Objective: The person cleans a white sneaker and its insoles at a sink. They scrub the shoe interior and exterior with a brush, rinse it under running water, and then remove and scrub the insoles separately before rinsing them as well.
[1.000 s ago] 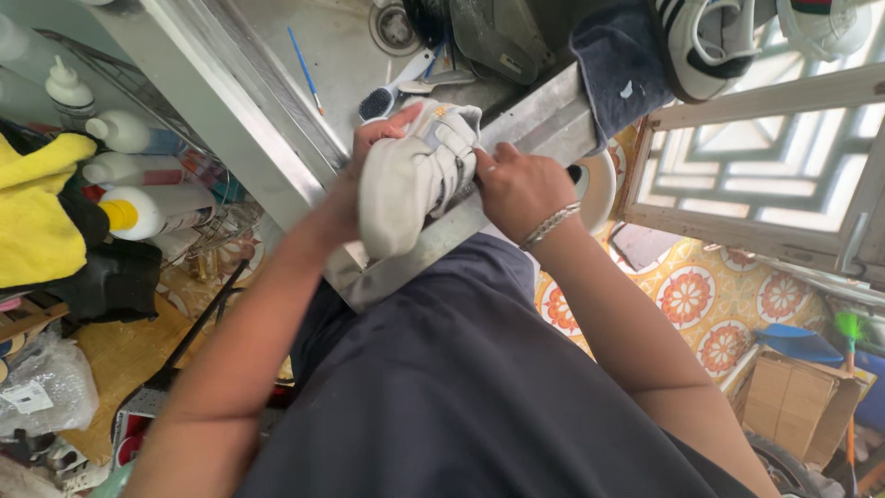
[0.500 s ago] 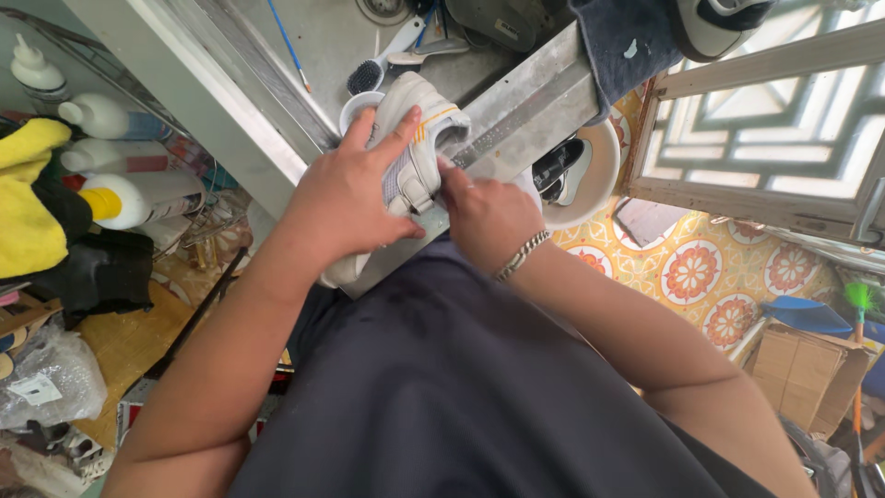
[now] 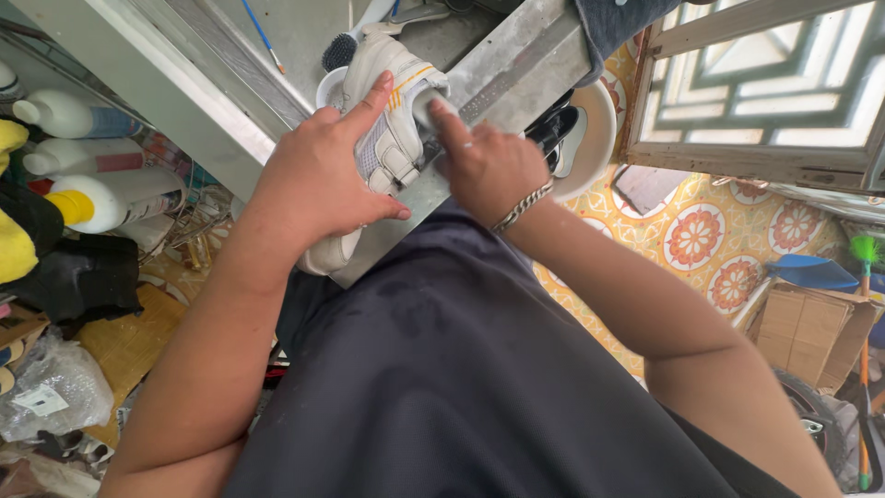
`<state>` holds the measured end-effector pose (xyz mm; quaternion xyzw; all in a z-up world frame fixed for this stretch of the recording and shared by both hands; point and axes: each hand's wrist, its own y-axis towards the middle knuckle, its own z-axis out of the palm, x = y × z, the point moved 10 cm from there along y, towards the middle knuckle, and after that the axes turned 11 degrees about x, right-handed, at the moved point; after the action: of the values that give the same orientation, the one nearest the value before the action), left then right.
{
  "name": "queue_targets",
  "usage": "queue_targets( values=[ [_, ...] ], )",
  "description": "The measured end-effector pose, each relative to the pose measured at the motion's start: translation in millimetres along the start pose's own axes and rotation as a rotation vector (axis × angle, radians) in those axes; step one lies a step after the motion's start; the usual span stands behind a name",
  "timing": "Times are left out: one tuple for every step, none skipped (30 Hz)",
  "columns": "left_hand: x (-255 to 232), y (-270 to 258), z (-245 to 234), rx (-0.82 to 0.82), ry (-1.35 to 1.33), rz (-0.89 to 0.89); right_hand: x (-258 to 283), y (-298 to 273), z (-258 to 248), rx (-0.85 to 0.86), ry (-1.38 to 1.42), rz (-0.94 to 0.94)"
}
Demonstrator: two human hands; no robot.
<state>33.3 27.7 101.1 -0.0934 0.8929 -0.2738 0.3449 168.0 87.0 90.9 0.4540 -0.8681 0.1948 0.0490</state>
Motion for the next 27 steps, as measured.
queue_targets(
  values=[
    [2,2,2,0.017,0.003,-0.024,5,-1,2,-0.010,0.007,-0.015],
    [4,4,3,0.033,0.006,-0.048,4,-2,4,0.018,0.031,-0.006],
    [6,5,5,0.050,0.007,-0.072,1,-4,6,0.048,0.055,0.002],
    [5,5,4,0.035,0.001,-0.046,-2,-6,9,0.077,0.079,0.010],
    [5,5,2,0.017,-0.002,-0.020,-9,-4,2,0.043,0.060,0.010],
    [5,4,0,0.000,-0.006,0.006,-21,1,-8,0.008,0.041,0.010],
    [6,4,-2,-0.003,-0.006,0.018,-27,3,-14,-0.027,0.024,0.011],
    [6,5,-3,-0.006,-0.007,0.030,-20,3,-12,-0.051,0.022,-0.015],
    [6,5,-3,-0.010,-0.011,0.042,-8,3,-8,-0.073,0.018,-0.042],
    [6,5,-2,-0.010,-0.015,0.039,0,0,-6,-0.095,0.014,-0.068],
    [7,5,-3,-0.010,-0.016,0.036,0,-5,-3,-0.059,0.043,-0.055],
    [6,5,-3,-0.011,-0.017,0.032,0,-11,-1,-0.024,0.071,-0.041],
    [6,4,-4,-0.010,-0.017,0.026,-3,-12,-1,0.009,0.099,-0.029],
    [5,3,-4,-0.009,-0.018,0.020,-10,-6,-8,-0.013,0.091,-0.017],
    [4,0,0,0.003,-0.024,0.012,-20,1,-13,-0.025,0.088,0.000],
    [3,-2,0,-0.003,-0.018,0.029,-26,3,-16,-0.037,0.085,0.017],
    [1,-2,-2,-0.012,-0.006,0.052,-22,5,-11,-0.030,0.100,0.022],
    [-1,-2,-4,-0.022,0.006,0.075,-13,8,-3,-0.023,0.115,0.027],
    [0,-2,-3,-0.018,0.000,0.061,-8,9,2,-0.015,0.131,0.033],
    [1,-3,-3,-0.014,-0.006,0.048,-4,2,2,-0.015,0.161,-0.006],
    [2,-2,-4,-0.018,-0.013,0.036,-3,-6,-1,-0.017,0.185,-0.049],
    [0,1,-5,-0.027,0.001,0.046,-2,-10,-5,-0.019,0.209,-0.093],
    [0,0,-3,-0.029,0.012,0.047,-12,-7,-9,-0.017,0.146,-0.058],
    [0,-1,0,-0.031,0.022,0.048,-25,1,-14,-0.016,0.084,-0.024],
    [0,-1,0,-0.039,0.024,0.058,-32,5,-17,-0.018,0.021,0.015],
    [0,-2,0,-0.046,0.026,0.067,-22,6,-12,-0.022,-0.011,-0.034],
    [-1,-1,-2,-0.057,0.030,0.083,-10,9,-7,-0.030,-0.048,-0.080]
  ],
)
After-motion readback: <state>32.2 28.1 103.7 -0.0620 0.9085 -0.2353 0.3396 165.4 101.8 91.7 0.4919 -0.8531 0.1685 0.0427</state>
